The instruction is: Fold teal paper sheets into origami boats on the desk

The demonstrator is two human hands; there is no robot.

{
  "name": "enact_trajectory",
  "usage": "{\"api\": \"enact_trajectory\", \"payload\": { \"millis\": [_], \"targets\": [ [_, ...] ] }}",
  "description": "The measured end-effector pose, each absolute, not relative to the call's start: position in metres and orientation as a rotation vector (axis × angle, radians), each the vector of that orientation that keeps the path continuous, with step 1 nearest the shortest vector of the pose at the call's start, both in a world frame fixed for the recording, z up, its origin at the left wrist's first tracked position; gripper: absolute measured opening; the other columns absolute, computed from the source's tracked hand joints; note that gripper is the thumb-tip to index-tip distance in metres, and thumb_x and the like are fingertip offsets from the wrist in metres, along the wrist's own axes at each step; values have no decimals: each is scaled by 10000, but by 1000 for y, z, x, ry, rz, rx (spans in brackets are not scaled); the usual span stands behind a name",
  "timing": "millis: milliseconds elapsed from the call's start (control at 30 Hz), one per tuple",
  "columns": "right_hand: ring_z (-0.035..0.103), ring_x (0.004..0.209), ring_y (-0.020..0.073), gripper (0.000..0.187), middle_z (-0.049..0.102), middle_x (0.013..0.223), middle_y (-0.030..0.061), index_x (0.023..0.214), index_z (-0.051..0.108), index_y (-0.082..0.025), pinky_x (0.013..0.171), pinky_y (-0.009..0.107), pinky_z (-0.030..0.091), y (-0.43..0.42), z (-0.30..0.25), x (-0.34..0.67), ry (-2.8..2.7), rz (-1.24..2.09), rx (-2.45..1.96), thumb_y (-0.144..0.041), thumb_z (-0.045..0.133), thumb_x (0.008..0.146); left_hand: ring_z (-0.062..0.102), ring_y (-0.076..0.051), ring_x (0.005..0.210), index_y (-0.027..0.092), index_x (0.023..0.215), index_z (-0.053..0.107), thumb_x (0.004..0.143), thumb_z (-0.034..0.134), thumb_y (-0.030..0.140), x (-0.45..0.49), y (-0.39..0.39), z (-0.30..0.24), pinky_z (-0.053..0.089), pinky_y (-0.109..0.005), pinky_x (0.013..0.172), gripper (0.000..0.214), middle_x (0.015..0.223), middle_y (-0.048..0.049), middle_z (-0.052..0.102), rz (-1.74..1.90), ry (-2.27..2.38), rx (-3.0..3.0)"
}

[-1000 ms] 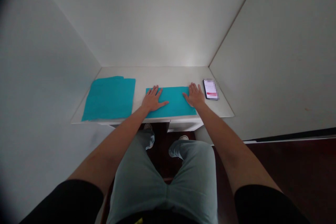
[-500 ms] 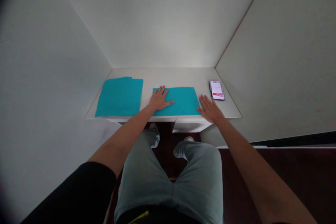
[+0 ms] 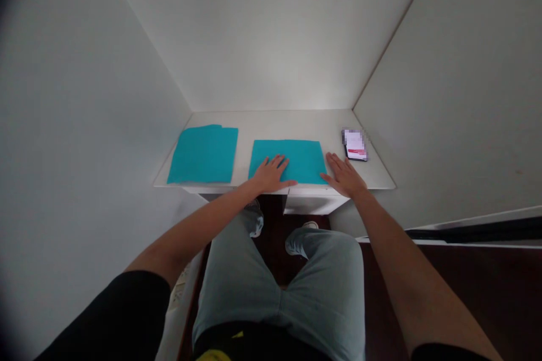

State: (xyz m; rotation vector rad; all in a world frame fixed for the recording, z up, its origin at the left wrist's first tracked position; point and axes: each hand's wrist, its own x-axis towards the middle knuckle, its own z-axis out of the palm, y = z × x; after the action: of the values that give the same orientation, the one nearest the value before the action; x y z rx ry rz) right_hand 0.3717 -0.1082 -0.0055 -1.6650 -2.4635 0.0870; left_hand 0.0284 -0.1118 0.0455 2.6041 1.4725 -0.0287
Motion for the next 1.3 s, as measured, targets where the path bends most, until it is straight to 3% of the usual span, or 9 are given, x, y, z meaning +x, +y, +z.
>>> {"api": "enact_trajectory", "payload": {
  "millis": [167, 300, 400, 500, 667, 833, 1000, 1167, 1300],
  "targets": [
    [260, 1698, 333, 851, 301, 1815, 166, 1792, 125, -135, 1384, 608, 228, -106, -6, 374, -2427, 108, -1688, -602, 307, 1104, 240, -374, 1706, 191, 1740, 357, 1018, 636, 565, 17, -169, 38, 265, -634, 1361, 860, 1835, -180, 249, -11, 1444, 2735],
    [297, 1685, 339, 852, 336, 1799, 185, 1788, 135, -122, 1381, 613, 236, -103, -7, 375, -2392, 133, -1682, -605, 284, 1102, 673, -318, 1383, 286, 1385, 752, 1103, 504, 416, -10, -177, 73, 564, -472, 1135, 397, 1539, -97, 684, 20, 1452, 2533],
    [325, 1674, 355, 848, 351, 1788, 209, 1780, 166, -115, 1368, 643, 246, -103, -7, 375, -2362, 151, -1644, -613, 267, 1103, 778, -303, 1064, 224, 1045, 826, 1082, 524, 562, -51, -159, 119, 619, -408, 964, 455, 1096, -79, 830, 244, 1466, 2306],
    [365, 1659, 356, 825, 381, 1777, 206, 1774, 201, -128, 1362, 642, 260, -104, -6, 375, -2317, 150, -1640, -606, 265, 1105, 775, -271, 929, 222, 979, 814, 1012, 575, 687, -109, -132, 156, 625, -346, 829, 524, 947, -31, 818, 635, 1514, 1982],
    [426, 1626, 369, 828, 448, 1743, 208, 1765, 234, -131, 1359, 643, 267, -104, -7, 374, -2333, 125, -1631, -601, 306, 1087, 784, -283, 906, 192, 1089, 804, 935, 670, 638, -192, -97, 156, 636, -359, 783, 491, 1043, -83, 841, 881, 1702, 1492],
    [457, 1602, 385, 840, 466, 1732, 208, 1770, 227, -136, 1353, 640, 289, -101, -12, 378, -2356, 80, -1633, -582, 342, 1068, 757, -357, 1175, 142, 1192, 763, 966, 641, 551, -231, -86, 115, 606, -459, 1019, 483, 1242, -192, 811, 689, 2108, 1521],
    [461, 1601, 382, 842, 466, 1735, 199, 1776, 215, -153, 1353, 638, 298, -102, -11, 379, -2362, 81, -1651, -588, 341, 1066, 565, -453, 1473, 68, 1590, 490, 936, 675, 534, -229, -95, 84, 471, -566, 1198, 825, 1612, -301, 556, 375, 2529, 1704],
    [437, 1616, 381, 823, 448, 1742, 212, 1767, 228, -135, 1368, 626, 275, -104, -9, 377, -2371, 94, -1661, -575, 339, 1081, 262, -356, 1696, 162, 1723, 357, 1058, 452, 650, -198, -116, 57, 245, -513, 1362, 831, 1810, -173, 331, 228, 2154, 2286],
    [452, 1600, 414, 839, 459, 1731, 227, 1772, 213, -134, 1337, 688, 299, -103, -12, 379, -2361, 86, -1645, -570, 365, 1071, 178, -324, 1727, 185, 1753, 318, 1085, 370, 662, -185, -126, 38, 172, -521, 1389, 822, 1844, -129, 250, 22, 1956, 2296]
  ]
}}
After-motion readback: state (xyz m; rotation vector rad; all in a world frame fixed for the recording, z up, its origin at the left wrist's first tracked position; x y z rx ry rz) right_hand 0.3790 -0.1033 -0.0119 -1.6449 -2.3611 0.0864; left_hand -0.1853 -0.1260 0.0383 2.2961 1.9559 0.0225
